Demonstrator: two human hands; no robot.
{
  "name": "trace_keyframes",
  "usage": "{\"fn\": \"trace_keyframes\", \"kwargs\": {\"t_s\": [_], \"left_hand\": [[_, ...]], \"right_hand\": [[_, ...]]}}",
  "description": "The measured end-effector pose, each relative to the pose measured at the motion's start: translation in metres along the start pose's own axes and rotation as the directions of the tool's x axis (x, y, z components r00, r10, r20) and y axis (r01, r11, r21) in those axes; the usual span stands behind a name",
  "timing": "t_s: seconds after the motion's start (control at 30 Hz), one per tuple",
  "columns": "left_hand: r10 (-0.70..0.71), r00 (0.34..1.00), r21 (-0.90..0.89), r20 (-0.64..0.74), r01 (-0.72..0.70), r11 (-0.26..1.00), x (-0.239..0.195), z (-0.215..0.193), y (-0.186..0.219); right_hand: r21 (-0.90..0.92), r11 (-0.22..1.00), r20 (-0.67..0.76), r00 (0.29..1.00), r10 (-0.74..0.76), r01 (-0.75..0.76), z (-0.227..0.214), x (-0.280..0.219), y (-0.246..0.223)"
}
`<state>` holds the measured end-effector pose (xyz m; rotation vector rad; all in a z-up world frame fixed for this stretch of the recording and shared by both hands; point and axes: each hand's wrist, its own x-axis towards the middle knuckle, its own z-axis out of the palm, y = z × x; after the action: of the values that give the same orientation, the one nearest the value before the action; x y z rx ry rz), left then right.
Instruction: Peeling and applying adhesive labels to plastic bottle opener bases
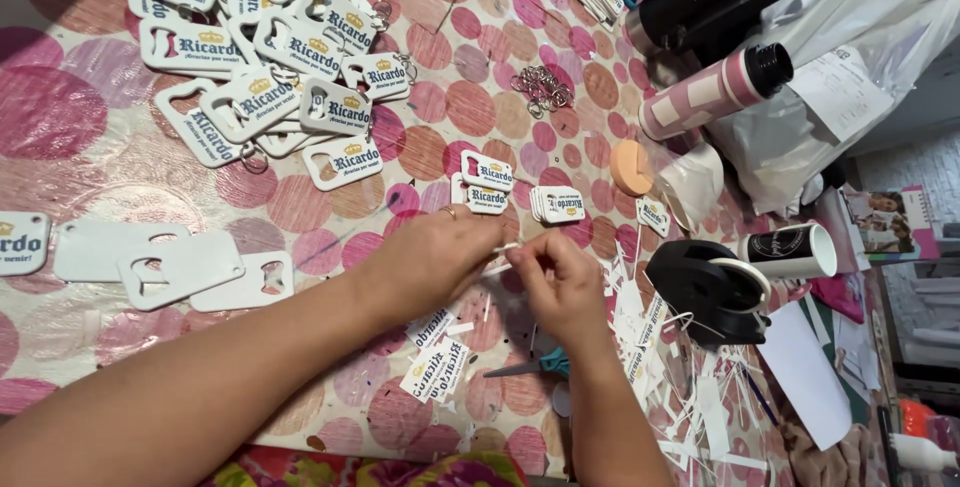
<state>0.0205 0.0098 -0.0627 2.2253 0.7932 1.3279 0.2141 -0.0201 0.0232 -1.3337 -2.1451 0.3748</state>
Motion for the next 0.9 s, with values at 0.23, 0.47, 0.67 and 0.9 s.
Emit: {"fn": "trace_keyframes", "kwargs": {"t_s": [0.23,0.47,0.67,0.9], "left_hand": [[-0.246,0.967,-0.284,-0.075,0.215,0.934,0.012,-0.035,0.032],[-0.759,0.614,-0.673,0.217,0.658,0.339,0.029,-0.049,0.038],[-0.553,0.81,-0.162,0.194,0.582,0.797,0.011,-0.026,0.013],[-0.42,0.901,-0.083,0.104,0.429,0.9,0.003,-0.017,0.006]], "right_hand": [[0.009,0.996,-0.087,0.992,-0.09,0.092,-0.004,0.03,-0.022],[0.266,0.962,-0.035,0.997,0.072,-0.06,0.044,0.165,-0.015],[0.299,0.935,0.18,0.974,0.14,-0.19,0.129,0.243,-0.032],[0.2,0.977,0.025,0.997,0.066,-0.07,0.102,0.281,0.007]]}}
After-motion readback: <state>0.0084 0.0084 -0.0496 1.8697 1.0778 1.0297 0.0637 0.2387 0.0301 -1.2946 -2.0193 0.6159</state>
